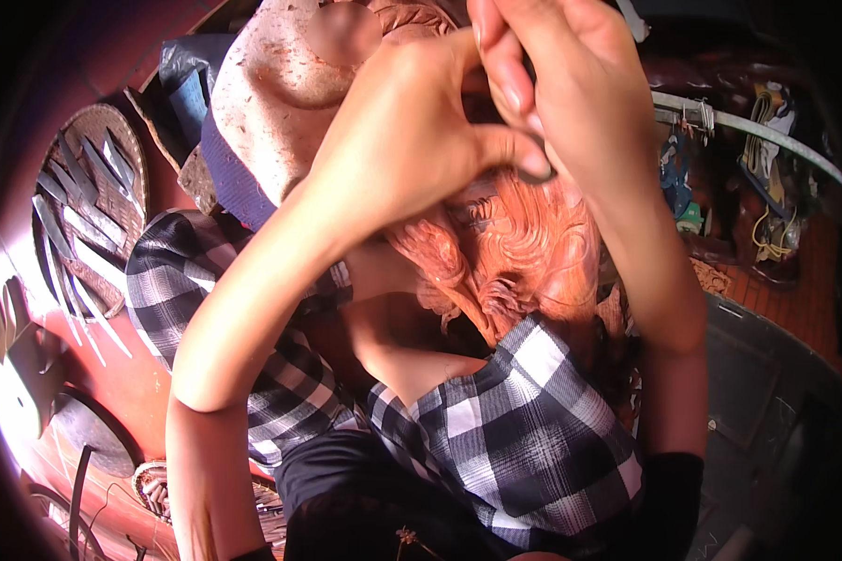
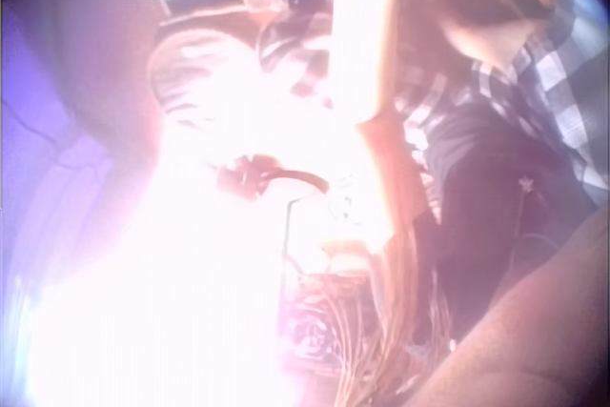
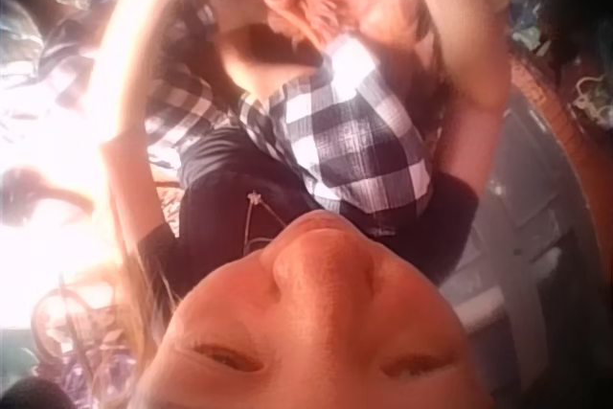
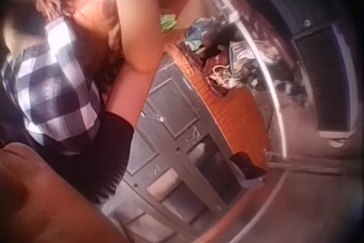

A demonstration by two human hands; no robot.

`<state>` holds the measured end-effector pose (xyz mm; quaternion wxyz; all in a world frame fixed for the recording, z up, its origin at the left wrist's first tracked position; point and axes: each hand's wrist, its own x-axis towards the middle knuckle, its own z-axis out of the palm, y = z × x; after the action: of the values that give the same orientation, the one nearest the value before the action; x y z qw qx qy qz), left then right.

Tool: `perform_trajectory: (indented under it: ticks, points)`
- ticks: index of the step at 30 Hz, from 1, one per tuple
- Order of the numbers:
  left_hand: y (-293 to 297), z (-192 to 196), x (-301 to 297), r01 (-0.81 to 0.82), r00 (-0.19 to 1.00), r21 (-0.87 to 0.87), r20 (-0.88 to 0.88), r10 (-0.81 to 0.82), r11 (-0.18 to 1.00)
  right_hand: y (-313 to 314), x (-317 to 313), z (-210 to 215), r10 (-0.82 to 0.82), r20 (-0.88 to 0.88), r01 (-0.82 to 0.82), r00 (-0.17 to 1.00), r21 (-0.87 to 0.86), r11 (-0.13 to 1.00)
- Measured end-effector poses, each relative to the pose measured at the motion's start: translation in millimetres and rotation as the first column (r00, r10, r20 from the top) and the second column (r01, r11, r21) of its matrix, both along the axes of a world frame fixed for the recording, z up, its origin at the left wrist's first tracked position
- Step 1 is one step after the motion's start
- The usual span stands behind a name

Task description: The person carves a wooden statue using a chisel, focusing on refining the details of the figure's face and clothing. The person holds the statue with one hand and uses the chisel with the other to remove small shavings of wood.

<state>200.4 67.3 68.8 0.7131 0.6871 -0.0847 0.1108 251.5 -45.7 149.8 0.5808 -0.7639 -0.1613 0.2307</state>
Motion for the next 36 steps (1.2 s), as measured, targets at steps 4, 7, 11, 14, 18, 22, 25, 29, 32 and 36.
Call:
perform_trajectory:
  ticks: [4,7,11,14,18,22,25,29,32,36]
  points:
    - [1,-2,7,-0.017,0.997,0.143,0.078,0.006,0.990,-11,15,-18,0.058,0.116,-0.063,0.992,0.040,0.997]
    - [3,0,7,0.032,0.999,0.017,0.015,-0.032,0.999,4,5,-4,0.028,0.011,-0.029,1.000,0.054,0.998]
    - [1,-5,7,0.014,0.989,0.061,0.148,-0.023,0.998,-8,12,-9,0.123,0.072,-0.125,0.990,0.023,0.992]
    - [1,-5,11,-0.011,0.994,-0.055,0.104,0.017,0.998,0,14,-11,0.136,0.118,-0.148,0.984,0.101,0.984]
    - [3,0,-5,-0.006,0.990,0.218,0.136,-0.024,0.976,-8,16,-14,0.132,0.058,-0.134,0.990,0.030,0.991]
    - [0,-5,14,-0.058,0.981,-0.072,0.182,0.070,0.996,-2,17,2,0.171,0.094,-0.182,0.981,0.129,0.975]
    - [0,6,-3,-0.016,0.996,0.312,0.089,-0.013,0.950,-15,22,-14,0.169,0.076,-0.174,0.983,0.069,0.982]
    - [6,2,16,-0.019,0.986,0.060,0.164,0.009,0.998,-4,27,-3,0.208,0.121,-0.224,0.971,0.139,0.965]
    - [3,4,2,-0.037,0.979,0.273,0.204,-0.020,0.961,-10,21,-10,0.185,0.103,-0.196,0.977,0.104,0.975]
    - [9,12,11,-0.044,0.996,0.270,0.088,0.020,0.962,-5,36,-7,0.258,0.175,-0.295,0.950,0.238,0.925]
